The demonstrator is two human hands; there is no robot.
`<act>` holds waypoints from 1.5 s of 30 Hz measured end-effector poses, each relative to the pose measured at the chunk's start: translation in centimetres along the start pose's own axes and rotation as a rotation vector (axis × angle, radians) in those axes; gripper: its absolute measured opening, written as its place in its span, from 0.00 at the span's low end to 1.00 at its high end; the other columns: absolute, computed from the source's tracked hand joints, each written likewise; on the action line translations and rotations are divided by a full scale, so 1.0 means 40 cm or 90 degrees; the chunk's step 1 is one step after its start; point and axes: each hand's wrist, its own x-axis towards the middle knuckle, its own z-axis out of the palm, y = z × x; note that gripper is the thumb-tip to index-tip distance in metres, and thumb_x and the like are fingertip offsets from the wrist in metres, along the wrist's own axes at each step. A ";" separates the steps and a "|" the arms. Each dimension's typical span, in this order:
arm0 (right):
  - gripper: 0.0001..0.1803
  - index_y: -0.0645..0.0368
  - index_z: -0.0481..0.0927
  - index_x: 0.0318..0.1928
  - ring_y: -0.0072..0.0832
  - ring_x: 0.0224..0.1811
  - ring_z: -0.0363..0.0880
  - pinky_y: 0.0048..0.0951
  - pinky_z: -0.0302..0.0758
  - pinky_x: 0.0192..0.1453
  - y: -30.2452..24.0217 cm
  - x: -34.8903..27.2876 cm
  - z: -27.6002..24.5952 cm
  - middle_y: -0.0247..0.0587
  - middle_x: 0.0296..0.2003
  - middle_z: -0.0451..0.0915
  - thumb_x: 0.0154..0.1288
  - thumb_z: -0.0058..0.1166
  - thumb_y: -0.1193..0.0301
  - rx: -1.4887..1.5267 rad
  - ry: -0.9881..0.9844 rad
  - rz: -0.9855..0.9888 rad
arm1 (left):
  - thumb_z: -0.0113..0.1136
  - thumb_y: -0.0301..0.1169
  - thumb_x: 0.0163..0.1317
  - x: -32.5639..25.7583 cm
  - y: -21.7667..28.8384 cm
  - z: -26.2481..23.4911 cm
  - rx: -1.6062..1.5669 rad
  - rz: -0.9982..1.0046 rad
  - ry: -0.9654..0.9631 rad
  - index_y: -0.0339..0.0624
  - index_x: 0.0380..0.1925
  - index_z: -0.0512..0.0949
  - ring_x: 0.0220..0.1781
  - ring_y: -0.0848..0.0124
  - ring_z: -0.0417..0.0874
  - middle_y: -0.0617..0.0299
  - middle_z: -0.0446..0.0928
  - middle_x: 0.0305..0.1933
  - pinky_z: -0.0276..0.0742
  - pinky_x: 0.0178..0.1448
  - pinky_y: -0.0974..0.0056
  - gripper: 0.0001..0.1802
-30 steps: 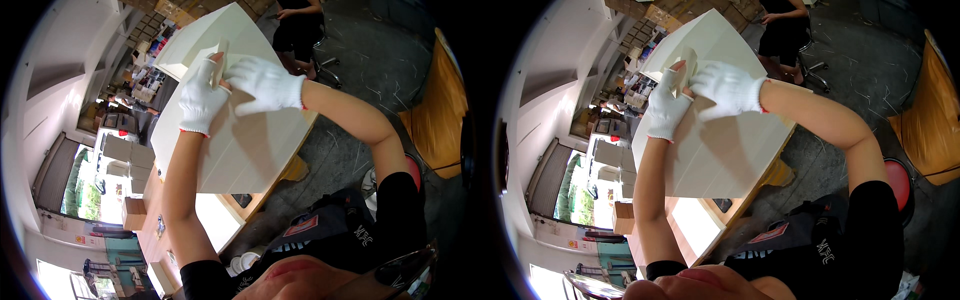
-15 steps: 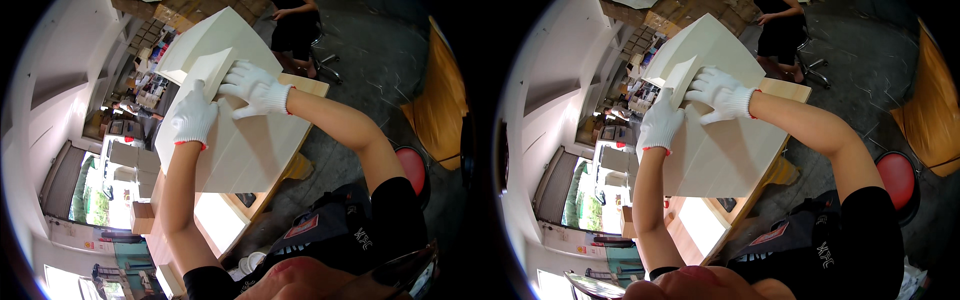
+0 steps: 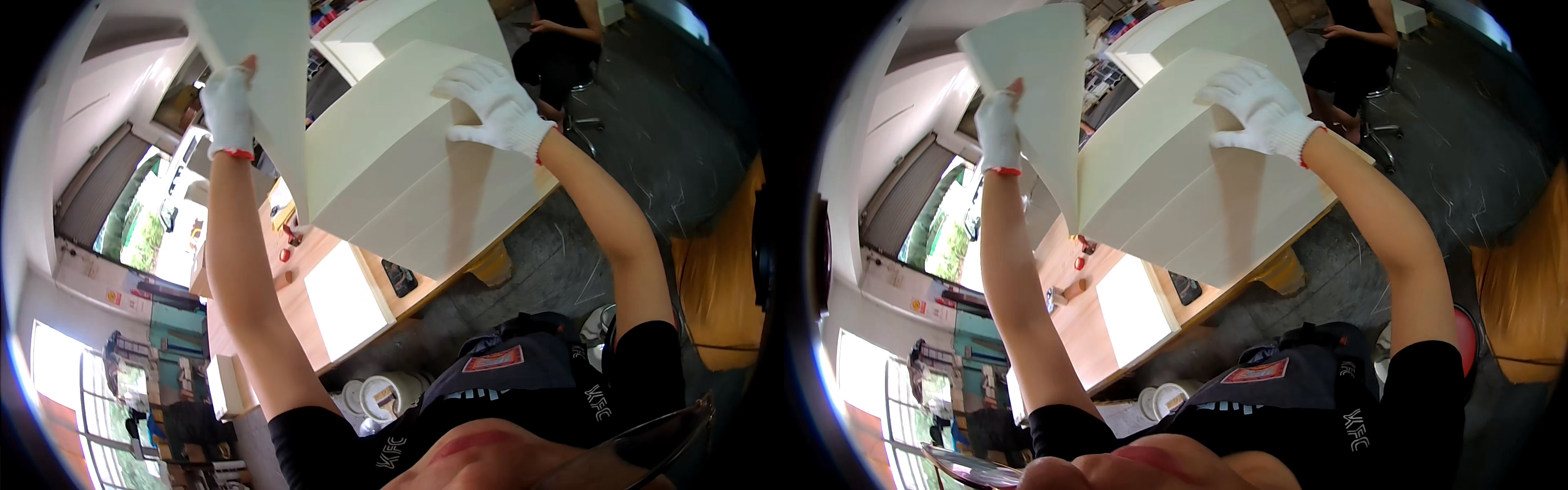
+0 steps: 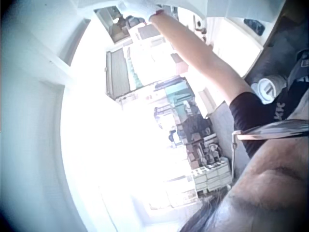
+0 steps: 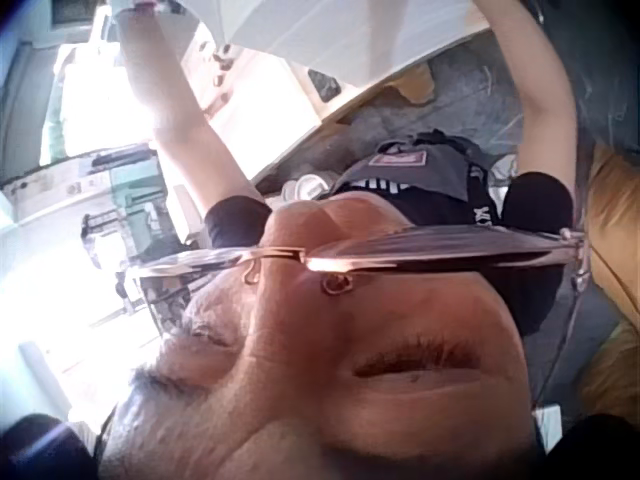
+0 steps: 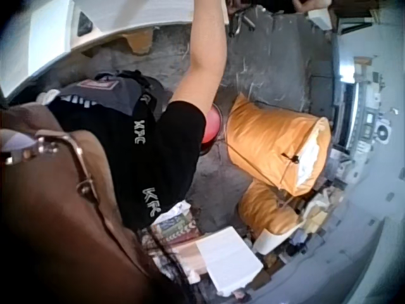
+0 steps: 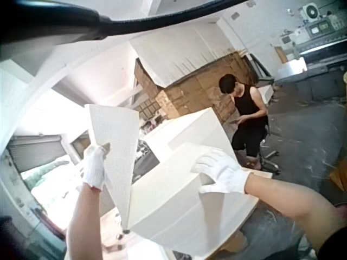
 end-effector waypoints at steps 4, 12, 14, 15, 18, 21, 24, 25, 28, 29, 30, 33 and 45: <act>0.34 0.51 0.76 0.61 0.45 0.69 0.65 0.44 0.60 0.74 0.009 -0.002 -0.024 0.42 0.62 0.73 0.54 0.66 0.52 -0.026 -0.038 -0.018 | 0.50 0.29 0.67 -0.039 -0.028 -0.153 -0.269 -0.115 0.147 0.27 0.46 0.82 0.42 0.67 0.85 0.53 0.83 0.40 0.81 0.42 0.66 0.17; 0.37 0.54 0.73 0.65 0.47 0.71 0.63 0.45 0.55 0.77 -0.317 0.155 0.010 0.51 0.65 0.71 0.64 0.55 0.43 0.066 -0.187 -0.027 | 0.46 0.33 0.74 -0.229 -0.091 -0.348 -0.445 -0.118 0.285 0.32 0.59 0.73 0.53 0.59 0.82 0.51 0.78 0.55 0.82 0.56 0.59 0.20; 0.36 0.55 0.74 0.64 0.47 0.70 0.65 0.45 0.57 0.76 -0.423 0.175 0.084 0.49 0.63 0.73 0.64 0.55 0.43 0.048 -0.186 -0.102 | 0.45 0.36 0.75 -0.253 -0.126 -0.358 -0.483 -0.119 0.280 0.34 0.59 0.73 0.54 0.58 0.81 0.52 0.78 0.56 0.81 0.57 0.58 0.21; 0.36 0.55 0.74 0.63 0.45 0.69 0.66 0.45 0.58 0.76 -0.460 0.192 0.099 0.48 0.62 0.73 0.63 0.56 0.44 0.036 -0.236 -0.106 | 0.45 0.37 0.75 -0.257 -0.168 -0.368 -0.538 -0.124 0.285 0.34 0.59 0.73 0.55 0.58 0.81 0.52 0.78 0.56 0.80 0.58 0.57 0.21; 0.35 0.56 0.75 0.62 0.43 0.66 0.68 0.43 0.61 0.74 -0.551 0.221 0.137 0.46 0.60 0.74 0.62 0.59 0.46 0.062 -0.301 -0.135 | 0.45 0.39 0.75 -0.312 -0.223 -0.440 -0.545 -0.113 0.322 0.36 0.59 0.73 0.56 0.58 0.80 0.53 0.77 0.56 0.79 0.59 0.56 0.21; 0.32 0.53 0.76 0.61 0.33 0.62 0.74 0.38 0.68 0.67 -0.527 0.175 0.202 0.41 0.58 0.77 0.61 0.62 0.49 0.032 -0.205 -0.141 | 0.43 0.40 0.75 -0.397 -0.307 -0.439 -0.463 -0.128 0.394 0.37 0.59 0.73 0.58 0.58 0.78 0.53 0.77 0.56 0.78 0.59 0.54 0.22; 0.34 0.53 0.74 0.62 0.35 0.63 0.73 0.40 0.66 0.71 -0.525 0.164 0.222 0.42 0.59 0.77 0.61 0.62 0.47 -0.014 -0.146 -0.159 | 0.41 0.41 0.75 -0.468 -0.320 -0.452 -0.493 -0.181 0.494 0.38 0.60 0.72 0.58 0.58 0.78 0.53 0.77 0.56 0.77 0.59 0.52 0.23; 0.39 0.53 0.71 0.66 0.36 0.66 0.71 0.42 0.63 0.74 -0.527 0.170 0.198 0.42 0.60 0.76 0.60 0.62 0.46 0.001 -0.168 -0.159 | 0.40 0.41 0.75 -0.484 -0.314 -0.456 -0.533 -0.203 0.530 0.39 0.61 0.72 0.58 0.58 0.77 0.53 0.77 0.56 0.77 0.59 0.52 0.24; 0.46 0.65 0.71 0.65 0.47 0.71 0.63 0.51 0.57 0.75 -0.558 0.186 0.143 0.55 0.66 0.69 0.54 0.64 0.44 0.059 -0.166 -0.170 | 0.39 0.45 0.74 -0.595 -0.350 -0.480 -0.521 -0.204 0.483 0.39 0.62 0.70 0.60 0.58 0.77 0.54 0.75 0.59 0.77 0.60 0.52 0.26; 0.42 0.51 0.68 0.70 0.38 0.66 0.71 0.42 0.62 0.74 -0.578 0.171 0.183 0.42 0.60 0.76 0.59 0.63 0.45 -0.001 -0.053 -0.201 | 0.40 0.47 0.73 -0.631 -0.328 -0.463 -0.490 -0.220 0.480 0.40 0.63 0.70 0.61 0.58 0.76 0.54 0.74 0.60 0.76 0.62 0.51 0.27; 0.43 0.50 0.68 0.70 0.38 0.66 0.70 0.42 0.62 0.75 -0.624 0.157 0.212 0.42 0.60 0.75 0.58 0.63 0.46 0.051 -0.061 -0.221 | 0.41 0.49 0.72 -0.671 -0.314 -0.452 -0.450 -0.235 0.479 0.41 0.63 0.69 0.63 0.58 0.75 0.54 0.73 0.62 0.74 0.65 0.51 0.29; 0.41 0.46 0.68 0.70 0.39 0.65 0.71 0.42 0.65 0.72 -0.779 0.084 0.245 0.42 0.59 0.74 0.56 0.64 0.52 0.171 -0.124 -0.225 | 0.45 0.51 0.73 -0.780 -0.325 -0.393 -0.587 -0.244 0.467 0.42 0.67 0.67 0.66 0.59 0.73 0.56 0.72 0.65 0.70 0.69 0.52 0.31; 0.26 0.57 0.70 0.67 0.38 0.53 0.83 0.32 0.79 0.55 -0.952 -0.151 0.528 0.48 0.56 0.80 0.70 0.53 0.76 0.688 -0.115 0.131 | 0.56 0.33 0.72 -0.959 -0.328 -0.413 -0.409 -0.295 0.391 0.41 0.72 0.61 0.68 0.62 0.71 0.54 0.70 0.67 0.73 0.65 0.58 0.31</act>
